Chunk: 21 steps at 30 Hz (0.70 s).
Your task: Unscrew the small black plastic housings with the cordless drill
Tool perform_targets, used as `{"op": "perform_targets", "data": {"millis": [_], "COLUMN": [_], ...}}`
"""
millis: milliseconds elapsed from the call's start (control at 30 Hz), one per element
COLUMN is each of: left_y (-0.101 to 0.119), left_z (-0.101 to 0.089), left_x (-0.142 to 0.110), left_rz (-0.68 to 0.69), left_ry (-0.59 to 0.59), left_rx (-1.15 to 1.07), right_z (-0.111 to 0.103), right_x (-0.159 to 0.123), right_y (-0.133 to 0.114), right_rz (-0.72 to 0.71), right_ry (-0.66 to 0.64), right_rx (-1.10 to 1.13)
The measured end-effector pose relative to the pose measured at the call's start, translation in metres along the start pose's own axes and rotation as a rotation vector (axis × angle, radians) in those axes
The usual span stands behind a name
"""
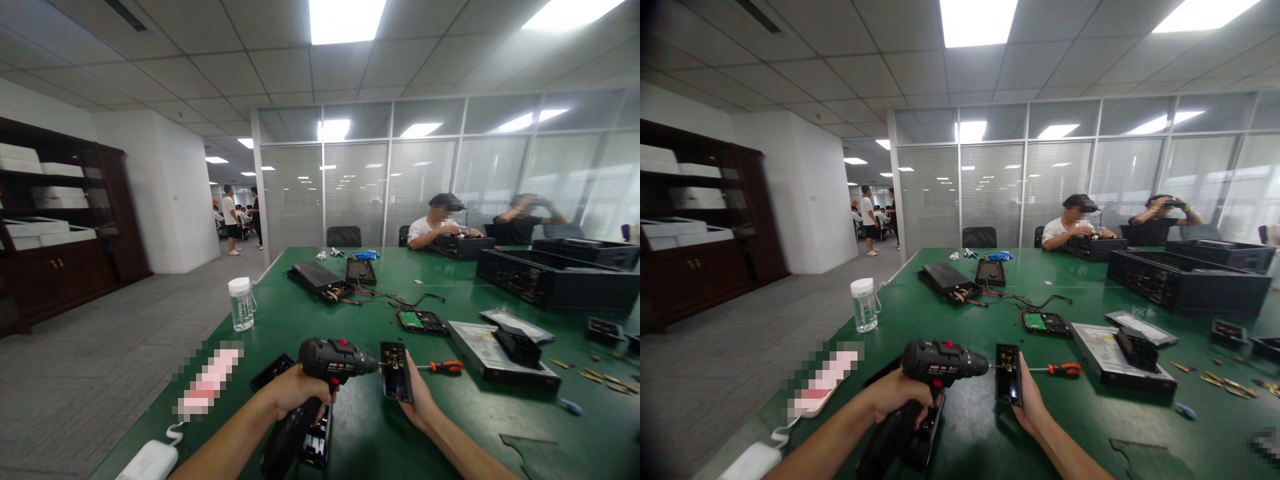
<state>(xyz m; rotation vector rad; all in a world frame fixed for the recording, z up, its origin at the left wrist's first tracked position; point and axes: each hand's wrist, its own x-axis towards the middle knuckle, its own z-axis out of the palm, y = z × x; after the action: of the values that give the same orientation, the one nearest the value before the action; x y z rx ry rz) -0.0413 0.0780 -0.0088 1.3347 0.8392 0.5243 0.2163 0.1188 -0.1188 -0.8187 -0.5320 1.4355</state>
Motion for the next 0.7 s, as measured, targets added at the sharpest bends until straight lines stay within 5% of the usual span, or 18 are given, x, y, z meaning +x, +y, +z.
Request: {"op": "perform_targets", "data": {"millis": [700], "left_y": [-0.0014], "left_z": [-0.0005], "left_x": [0.0004], "left_rz": [0.037], "left_ry": [-0.005], "left_rx": [0.025], "right_z": [-0.0003], "right_x": [0.0004], "right_y": [0.0001], "right_rz": [-0.02], "right_ry": [-0.019], "right_rx": [0.002]}}
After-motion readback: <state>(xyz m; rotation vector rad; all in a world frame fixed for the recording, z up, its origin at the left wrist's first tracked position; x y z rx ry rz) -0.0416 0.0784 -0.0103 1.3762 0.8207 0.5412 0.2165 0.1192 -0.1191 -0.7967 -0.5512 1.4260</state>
